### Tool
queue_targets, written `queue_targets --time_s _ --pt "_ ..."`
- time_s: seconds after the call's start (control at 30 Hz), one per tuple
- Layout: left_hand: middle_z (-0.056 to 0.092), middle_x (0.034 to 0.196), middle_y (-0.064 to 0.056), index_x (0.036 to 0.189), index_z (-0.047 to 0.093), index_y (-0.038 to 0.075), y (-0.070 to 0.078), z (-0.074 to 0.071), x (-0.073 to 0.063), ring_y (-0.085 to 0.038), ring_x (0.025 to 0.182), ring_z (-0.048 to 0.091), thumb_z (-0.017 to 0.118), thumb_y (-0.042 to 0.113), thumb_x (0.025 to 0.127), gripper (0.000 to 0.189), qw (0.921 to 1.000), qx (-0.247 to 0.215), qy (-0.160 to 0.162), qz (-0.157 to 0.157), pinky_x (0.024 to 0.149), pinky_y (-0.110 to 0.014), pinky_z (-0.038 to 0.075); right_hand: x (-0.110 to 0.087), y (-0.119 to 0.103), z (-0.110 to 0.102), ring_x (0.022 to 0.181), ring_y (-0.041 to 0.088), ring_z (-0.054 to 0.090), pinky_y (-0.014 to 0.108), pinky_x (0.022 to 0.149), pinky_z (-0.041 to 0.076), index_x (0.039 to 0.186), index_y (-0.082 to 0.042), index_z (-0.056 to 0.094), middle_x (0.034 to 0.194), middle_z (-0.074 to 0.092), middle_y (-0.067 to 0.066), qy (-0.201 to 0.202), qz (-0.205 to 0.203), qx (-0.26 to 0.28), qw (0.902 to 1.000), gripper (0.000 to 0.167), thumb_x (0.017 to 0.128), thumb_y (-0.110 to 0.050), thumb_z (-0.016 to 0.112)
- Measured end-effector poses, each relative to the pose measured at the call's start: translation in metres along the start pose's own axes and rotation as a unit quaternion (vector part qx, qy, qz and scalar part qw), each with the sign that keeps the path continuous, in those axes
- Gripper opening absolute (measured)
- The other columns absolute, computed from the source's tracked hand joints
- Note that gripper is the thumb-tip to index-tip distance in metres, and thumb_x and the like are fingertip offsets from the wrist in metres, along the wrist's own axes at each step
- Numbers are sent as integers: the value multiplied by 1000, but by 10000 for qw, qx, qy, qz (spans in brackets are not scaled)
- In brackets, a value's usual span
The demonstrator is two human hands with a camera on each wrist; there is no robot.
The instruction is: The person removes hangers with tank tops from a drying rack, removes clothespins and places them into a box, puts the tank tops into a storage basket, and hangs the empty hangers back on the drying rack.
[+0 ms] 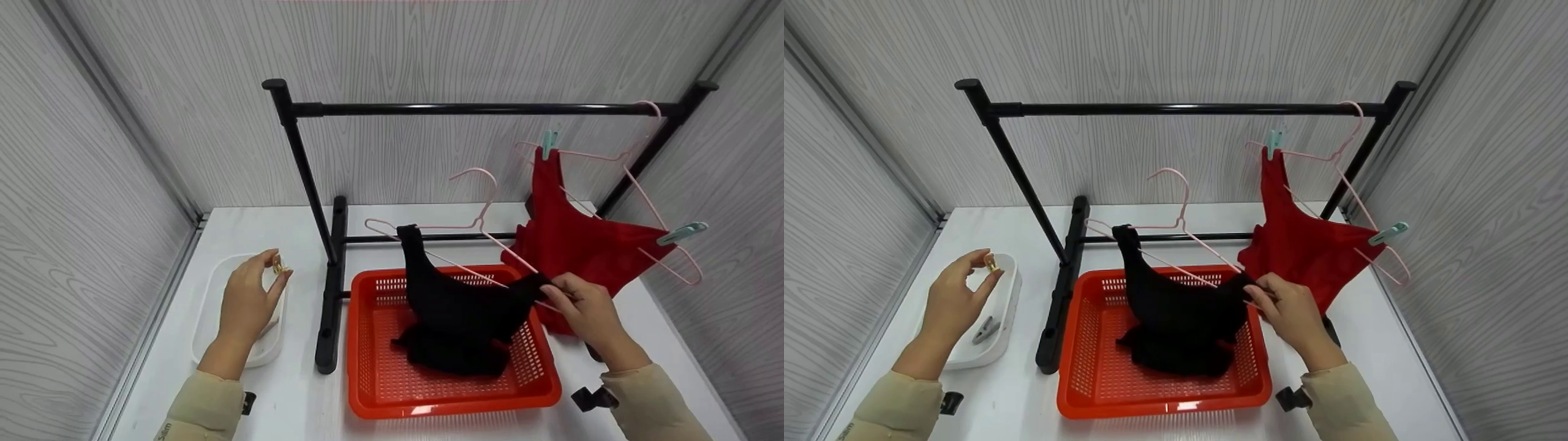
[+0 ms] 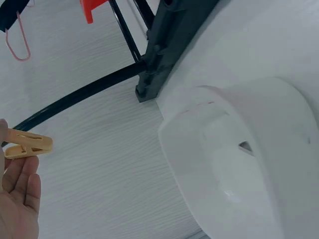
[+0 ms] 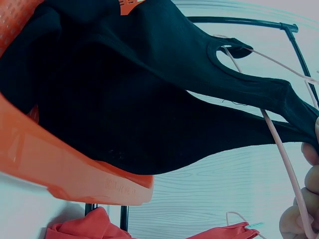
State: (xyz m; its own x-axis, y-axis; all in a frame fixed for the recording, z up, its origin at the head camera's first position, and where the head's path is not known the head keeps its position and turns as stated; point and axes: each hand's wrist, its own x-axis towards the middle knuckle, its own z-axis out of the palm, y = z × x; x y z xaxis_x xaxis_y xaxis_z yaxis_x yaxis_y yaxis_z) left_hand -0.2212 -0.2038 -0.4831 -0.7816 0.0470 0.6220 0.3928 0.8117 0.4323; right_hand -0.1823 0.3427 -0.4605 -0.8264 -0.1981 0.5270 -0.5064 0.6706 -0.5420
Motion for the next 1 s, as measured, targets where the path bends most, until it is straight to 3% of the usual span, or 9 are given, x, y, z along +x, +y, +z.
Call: queue_targets --time_s 0.23,0.47,0.73,1.0 --pt "68 110 -21 129 58 -5 -20 7 -10 -38 102 64 75 14 91 45 9980 60 -116 -612 90 -51 49 0 -2 1 63 4 58 8 64 49 86 -7 67 76 69 -4 118 -24 -79 9999 15 85 6 74" --pt "65 117 -23 134 54 -5 -33 7 -16 -41 109 61 70 15 95 46 9898 64 -501 -1331 96 -52 47 1 -4 2 62 4 56 8 62 48 85 -8 66 74 67 -7 154 -24 -50 9999 16 85 6 74" --pt "59 124 -29 141 46 -7 -47 7 -27 -46 116 57 60 16 100 49 9669 104 -1369 -2152 99 -56 44 0 0 3 64 4 60 9 64 50 87 -8 67 76 68 -6 38 -30 78 10000 13 88 4 72" --pt "58 121 -34 139 45 -11 -63 13 -34 -51 114 57 58 15 99 49 9473 263 -2004 -2487 98 -59 44 0 -1 3 64 7 60 10 65 51 88 -7 67 77 69 -5 -19 110 168 9998 12 89 4 71"
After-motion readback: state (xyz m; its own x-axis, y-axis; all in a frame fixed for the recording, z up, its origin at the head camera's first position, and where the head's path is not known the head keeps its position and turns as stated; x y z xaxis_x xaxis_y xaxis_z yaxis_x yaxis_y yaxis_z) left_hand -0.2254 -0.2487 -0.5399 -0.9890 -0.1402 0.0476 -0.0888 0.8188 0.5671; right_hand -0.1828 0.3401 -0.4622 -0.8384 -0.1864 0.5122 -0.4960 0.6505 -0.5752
